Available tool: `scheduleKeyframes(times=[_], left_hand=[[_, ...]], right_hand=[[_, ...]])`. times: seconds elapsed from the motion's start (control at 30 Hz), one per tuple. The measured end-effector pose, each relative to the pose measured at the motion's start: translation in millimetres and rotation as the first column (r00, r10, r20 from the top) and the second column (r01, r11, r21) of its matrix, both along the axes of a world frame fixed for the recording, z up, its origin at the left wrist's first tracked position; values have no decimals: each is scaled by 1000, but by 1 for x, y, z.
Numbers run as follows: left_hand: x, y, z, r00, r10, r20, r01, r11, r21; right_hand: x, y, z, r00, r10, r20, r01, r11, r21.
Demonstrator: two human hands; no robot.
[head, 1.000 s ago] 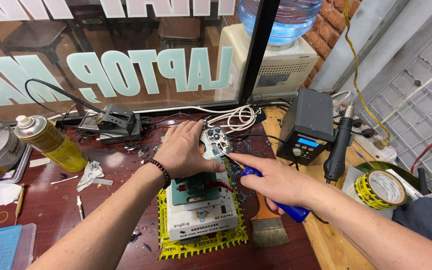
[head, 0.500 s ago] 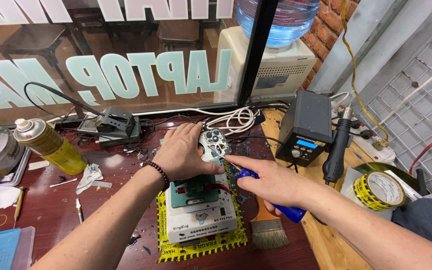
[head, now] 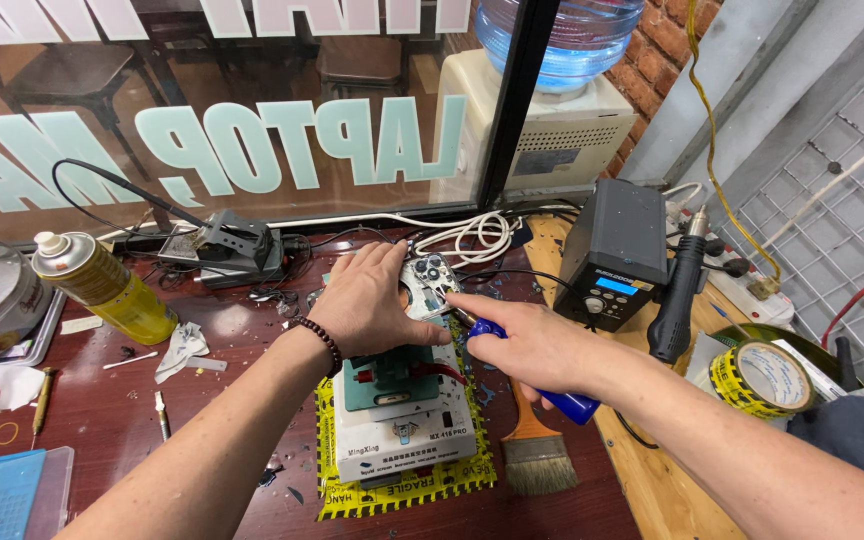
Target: The person uses a blue-handled screwdriver to remove screws from a small electronic device, then uses a soldering iron to work on the internal components. The device is held in place on a workbench while the person manipulates wires and components.
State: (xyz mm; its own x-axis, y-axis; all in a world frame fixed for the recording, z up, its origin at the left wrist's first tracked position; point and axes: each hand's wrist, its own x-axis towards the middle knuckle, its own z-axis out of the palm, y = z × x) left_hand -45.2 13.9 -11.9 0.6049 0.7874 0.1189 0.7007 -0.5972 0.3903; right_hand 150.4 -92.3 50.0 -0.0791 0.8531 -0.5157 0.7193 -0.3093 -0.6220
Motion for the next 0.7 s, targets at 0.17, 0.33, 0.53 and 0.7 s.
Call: scheduleKeyframes(times=[0.17, 0.33, 0.53, 0.7], left_hand=[[0, -1, 0, 1000, -13, 28, 13, 1000, 7], [-1, 0, 0, 1000, 3, -2, -3, 1000, -15], [-2, 0, -1, 1000, -7, 17, 7, 1000, -5], [-2, 0, -3, 1000, -3, 21, 3, 1000, 6]], right_hand=[[2, 4, 6, 999, 41, -11, -40, 999, 24], [-3, 5, 9, 1000, 24, 9, -23, 1000, -12], [-13, 7, 9, 998, 19, 66, -20, 1000, 18], [-17, 9, 8, 999, -4, 37, 4, 1000, 2]])
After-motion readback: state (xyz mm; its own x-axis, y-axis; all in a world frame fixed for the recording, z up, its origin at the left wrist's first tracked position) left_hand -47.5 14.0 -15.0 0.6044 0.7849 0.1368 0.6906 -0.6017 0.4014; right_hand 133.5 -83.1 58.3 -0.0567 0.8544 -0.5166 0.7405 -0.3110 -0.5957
